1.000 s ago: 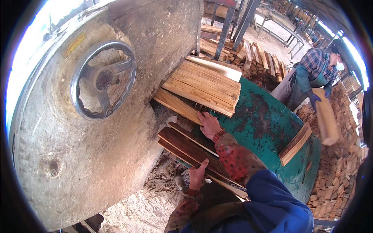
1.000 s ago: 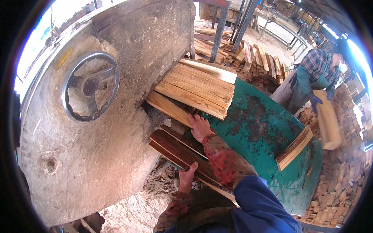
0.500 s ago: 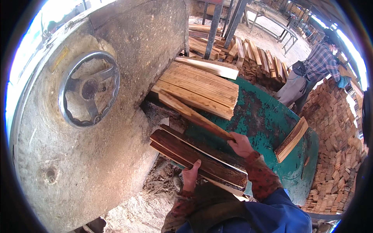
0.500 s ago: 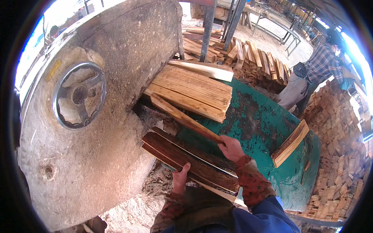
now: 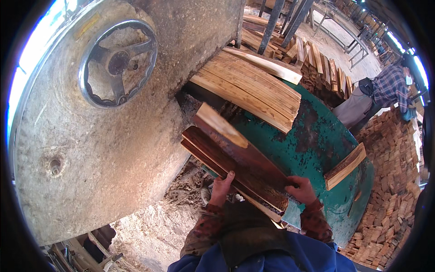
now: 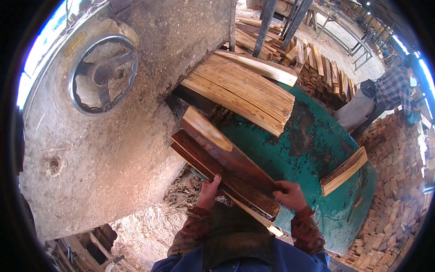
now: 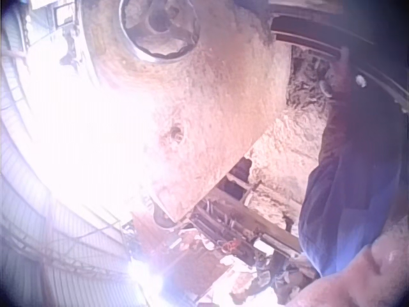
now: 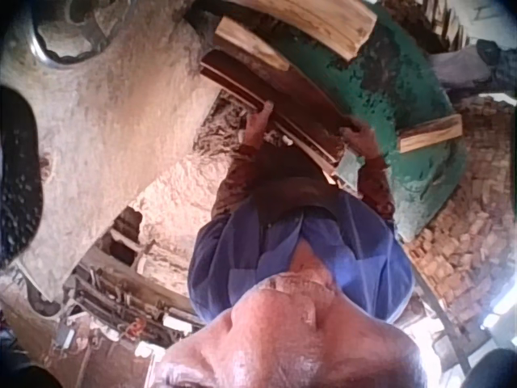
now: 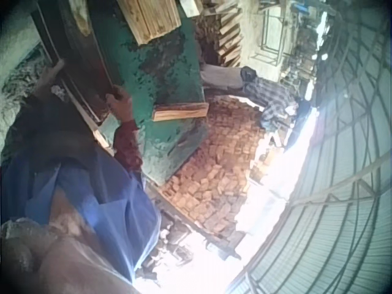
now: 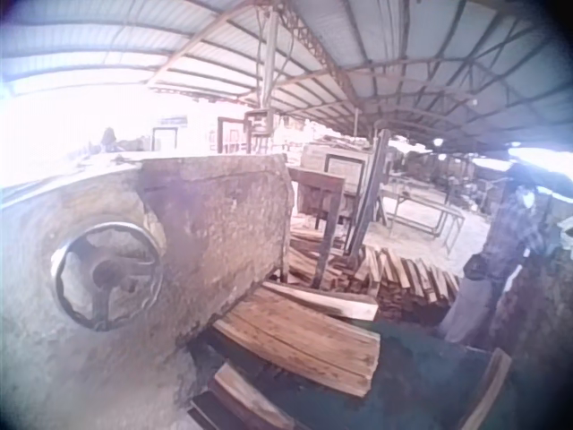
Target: The person stacks cut wooden planks on a green metal table in a workshop. They repeatedly pick up planks from a pile and arrange them neatly on the table while another person works nearby.
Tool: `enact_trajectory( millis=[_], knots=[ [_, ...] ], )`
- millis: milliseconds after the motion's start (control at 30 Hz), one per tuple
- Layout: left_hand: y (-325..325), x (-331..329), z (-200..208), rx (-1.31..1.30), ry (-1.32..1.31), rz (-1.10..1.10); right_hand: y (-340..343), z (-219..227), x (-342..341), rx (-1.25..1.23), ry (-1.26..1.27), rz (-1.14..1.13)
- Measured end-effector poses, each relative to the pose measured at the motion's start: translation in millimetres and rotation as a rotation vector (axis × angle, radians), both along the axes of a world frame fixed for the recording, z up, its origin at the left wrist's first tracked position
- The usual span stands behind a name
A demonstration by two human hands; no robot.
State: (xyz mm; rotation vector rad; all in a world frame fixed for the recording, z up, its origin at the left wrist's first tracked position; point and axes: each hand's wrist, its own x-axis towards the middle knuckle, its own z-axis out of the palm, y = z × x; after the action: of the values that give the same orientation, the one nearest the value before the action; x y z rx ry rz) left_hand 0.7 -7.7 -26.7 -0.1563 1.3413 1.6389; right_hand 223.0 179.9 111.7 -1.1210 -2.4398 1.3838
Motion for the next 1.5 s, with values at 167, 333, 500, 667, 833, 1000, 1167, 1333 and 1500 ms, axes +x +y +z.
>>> enact_trajectory(
  millis=[167, 333, 500, 667, 833, 1000, 1167, 1333, 1500],
  knots=[
    [-12, -3, -8, 0.205, -0.08, -0.104, -17, -4, 4, -0.084, -0.004, 0.059],
    [-16, -1, -9, 0.222, -0.101, -0.088, -32, 5, -7, -0.119, -0.047, 0.107],
    [-11, 0, 7, 0.202, -0.034, -0.085, -39, -1, -7, 0.036, -0.005, 0.148],
    [-2, 3, 14, -0.003, 0.012, -0.044, -45, 17, -13, 0.454, 0.078, 0.213],
    [9, 8, 4, -0.094, 0.154, 0.043, -46, 8, -35, 0.533, 0.121, 0.191],
    [12, 6, 8, -0.103, 0.14, 0.034, -57, -27, -63, 0.552, 0.036, 0.201],
    [11, 6, 2, -0.155, 0.203, 0.043, -62, -37, -66, 0.582, 0.013, 0.214],
    [11, 8, 6, -0.045, 0.127, 0.088, -61, -38, -65, 0.564, 0.041, 0.195],
    [12, 9, 17, -0.068, 0.101, 0.102, -60, -41, -64, 0.536, 0.078, 0.175]
  ],
)
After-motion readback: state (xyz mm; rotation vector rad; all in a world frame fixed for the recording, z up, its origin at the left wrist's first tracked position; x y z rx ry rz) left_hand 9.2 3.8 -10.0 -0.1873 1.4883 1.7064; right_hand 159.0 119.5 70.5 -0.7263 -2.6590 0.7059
